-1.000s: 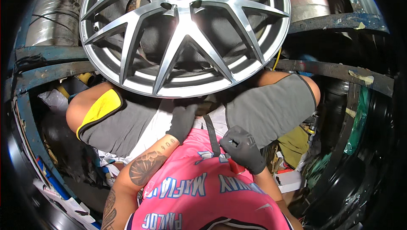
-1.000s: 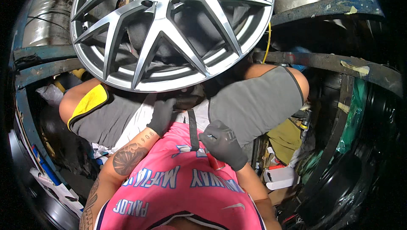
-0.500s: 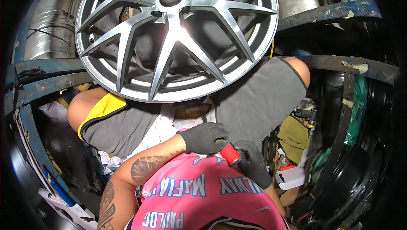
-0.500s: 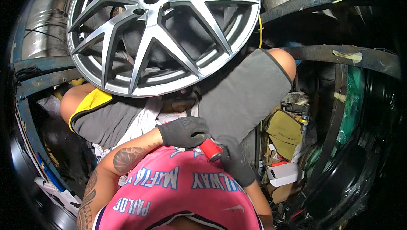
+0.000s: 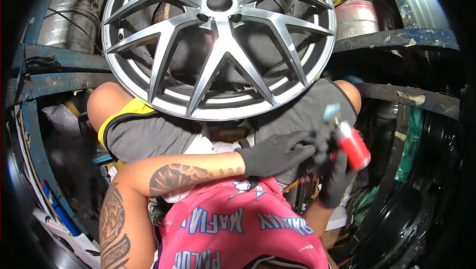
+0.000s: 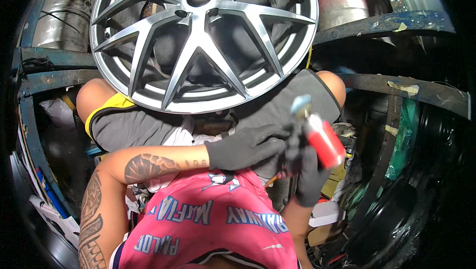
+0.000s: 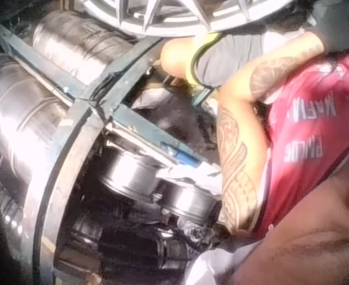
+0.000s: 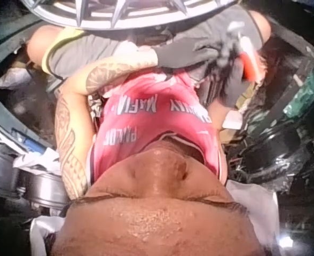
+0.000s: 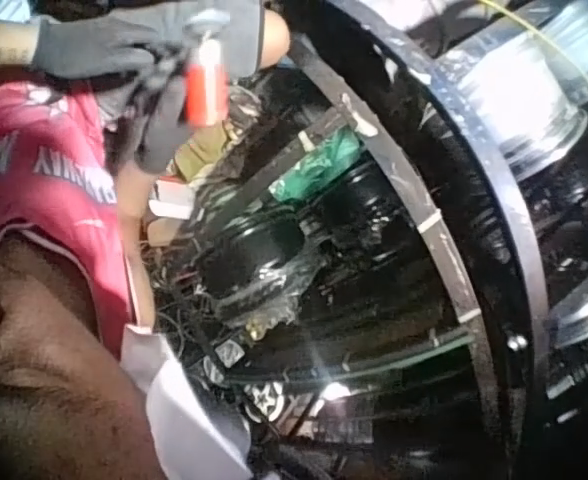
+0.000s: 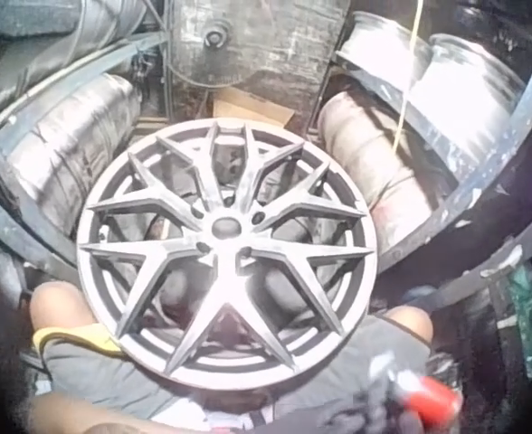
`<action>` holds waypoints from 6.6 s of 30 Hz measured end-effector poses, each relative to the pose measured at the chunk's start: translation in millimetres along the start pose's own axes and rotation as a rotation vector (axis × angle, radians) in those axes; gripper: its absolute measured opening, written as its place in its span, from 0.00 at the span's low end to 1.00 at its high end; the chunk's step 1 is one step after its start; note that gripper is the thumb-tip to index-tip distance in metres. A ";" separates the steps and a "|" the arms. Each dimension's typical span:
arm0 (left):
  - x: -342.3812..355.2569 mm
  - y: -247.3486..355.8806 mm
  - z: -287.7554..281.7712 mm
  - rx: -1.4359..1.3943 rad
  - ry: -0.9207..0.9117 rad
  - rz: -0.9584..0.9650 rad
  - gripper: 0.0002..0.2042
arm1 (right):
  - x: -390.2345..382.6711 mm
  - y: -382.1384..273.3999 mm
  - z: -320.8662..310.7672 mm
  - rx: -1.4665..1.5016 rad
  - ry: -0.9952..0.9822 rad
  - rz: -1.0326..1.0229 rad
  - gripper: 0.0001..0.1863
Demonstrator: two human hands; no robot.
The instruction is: Sanding the edge of an automotive wheel rim using a pneumatic sanding tool.
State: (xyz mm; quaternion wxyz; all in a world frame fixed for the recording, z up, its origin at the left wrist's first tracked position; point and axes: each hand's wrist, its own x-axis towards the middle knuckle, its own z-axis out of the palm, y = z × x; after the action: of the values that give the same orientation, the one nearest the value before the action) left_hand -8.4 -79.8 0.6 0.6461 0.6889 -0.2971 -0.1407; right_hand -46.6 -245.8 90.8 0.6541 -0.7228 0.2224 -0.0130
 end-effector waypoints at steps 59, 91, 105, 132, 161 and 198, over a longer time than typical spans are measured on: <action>-23.4 -19.3 -7.6 -0.296 0.190 -0.024 0.15 | 62.1 -32.5 98.7 -1.136 -0.369 -0.388 0.23; -20.7 2.9 -19.8 -0.573 -0.027 -0.217 0.23 | 86.5 -12.8 69.2 -0.704 -0.407 -0.353 0.19; -20.5 8.1 -22.1 -1.070 -0.024 -0.385 0.29 | 64.8 -26.0 85.9 -1.010 -0.399 -0.489 0.20; -19.1 7.1 -15.8 -1.218 -0.022 -0.395 0.29 | 65.0 -32.5 84.9 -0.972 -0.388 -0.470 0.21; -23.6 -2.4 -6.1 -0.439 0.117 -0.287 0.26 | 64.4 -6.5 78.9 -0.966 -0.302 -0.428 0.18; -36.1 -5.9 0.7 -0.837 -0.089 -0.180 0.49 | 63.0 -26.2 67.7 -0.924 -0.445 -0.382 0.17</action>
State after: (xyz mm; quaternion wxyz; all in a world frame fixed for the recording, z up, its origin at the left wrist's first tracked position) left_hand -35.7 -59.0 -12.1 0.8416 0.3840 -0.1808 -0.3342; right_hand 39.1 -202.3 88.8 0.2855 -0.9479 -0.0738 0.1208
